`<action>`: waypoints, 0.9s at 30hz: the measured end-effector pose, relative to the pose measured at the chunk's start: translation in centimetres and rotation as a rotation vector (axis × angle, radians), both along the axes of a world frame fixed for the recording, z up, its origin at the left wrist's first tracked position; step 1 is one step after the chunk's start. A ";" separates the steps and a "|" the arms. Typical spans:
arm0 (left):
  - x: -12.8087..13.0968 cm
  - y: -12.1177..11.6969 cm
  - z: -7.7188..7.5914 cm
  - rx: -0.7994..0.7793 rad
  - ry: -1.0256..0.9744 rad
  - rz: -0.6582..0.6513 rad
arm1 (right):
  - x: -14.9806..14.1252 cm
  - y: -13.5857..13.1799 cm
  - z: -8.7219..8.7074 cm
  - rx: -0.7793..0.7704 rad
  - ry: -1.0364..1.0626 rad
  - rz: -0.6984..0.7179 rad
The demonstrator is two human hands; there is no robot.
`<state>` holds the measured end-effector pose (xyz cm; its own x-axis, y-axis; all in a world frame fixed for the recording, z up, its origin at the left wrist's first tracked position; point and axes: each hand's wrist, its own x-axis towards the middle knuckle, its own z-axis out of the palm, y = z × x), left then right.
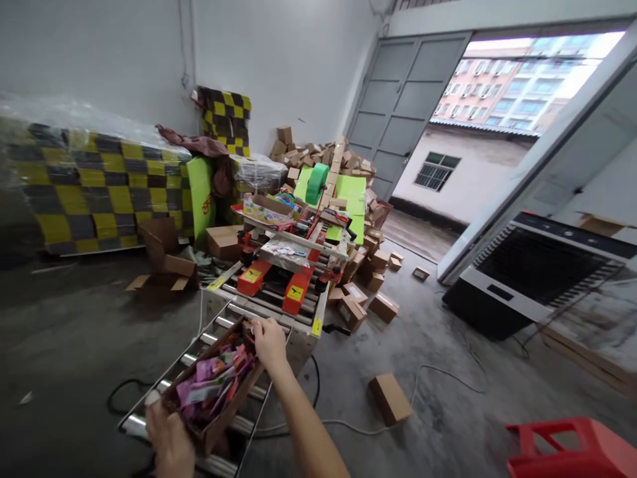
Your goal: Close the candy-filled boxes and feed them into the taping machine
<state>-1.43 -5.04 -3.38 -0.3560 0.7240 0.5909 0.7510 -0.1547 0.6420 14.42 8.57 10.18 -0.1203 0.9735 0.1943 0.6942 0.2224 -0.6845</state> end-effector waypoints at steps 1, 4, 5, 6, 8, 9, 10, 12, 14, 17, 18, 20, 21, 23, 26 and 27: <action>0.1 0.1 0.8 0.027 0.038 0.027 | 0.1 -0.2 -0.3 0.032 -0.008 0.002; -0.4 1.0 3.2 0.087 0.333 -0.042 | -0.2 -0.9 -0.8 0.151 -0.109 0.017; -0.6 1.7 3.7 0.087 0.432 -0.094 | -0.4 -1.1 -0.8 0.177 -0.170 0.038; -0.7 2.4 3.9 0.065 0.503 -0.155 | -0.6 -1.2 -0.8 0.193 -0.234 0.075; -0.7 3.9 3.6 -0.028 0.572 -0.279 | -0.9 -1.4 -0.5 0.190 -0.350 0.184; -0.6 4.5 3.2 -0.085 0.579 -0.323 | -1.0 -1.4 -0.3 0.178 -0.392 0.240; -0.5 5.1 2.7 -0.136 0.572 -0.345 | -1.1 -1.4 -0.1 0.163 -0.425 0.288; -0.3 5.8 2.1 -0.209 0.525 -0.351 | -1.4 -1.3 0.5 0.136 -0.482 0.344; -0.4 5.9 2.1 -0.238 0.428 -0.376 | -1.8 -1.1 0.9 0.115 -0.541 0.360; -0.9 5.1 3.3 -0.200 0.197 -0.435 | -2.7 -0.8 1.2 0.093 -0.599 0.360; -1.1 4.7 3.8 -0.158 0.106 -0.426 | -3.0 -0.7 1.2 0.089 -0.605 0.359; -1.4 3.7 4.7 -0.042 -0.047 -0.379 | -3.7 -0.4 0.9 0.082 -0.606 0.348; -1.6 3.3 5.1 0.026 -0.091 -0.355 | -4.1 -0.2 0.6 0.077 -0.603 0.338; -1.9 2.6 5.8 0.115 -0.088 -0.345 | -4.8 0.1 -0.1 0.070 -0.586 0.305; -2.5 2.3 6.5 0.052 0.104 -0.482 | -5.5 0.4 -1.3 0.068 -0.542 0.233; -2.6 2.3 6.5 -0.005 0.180 -0.541 | -5.6 0.4 -1.6 0.070 -0.525 0.209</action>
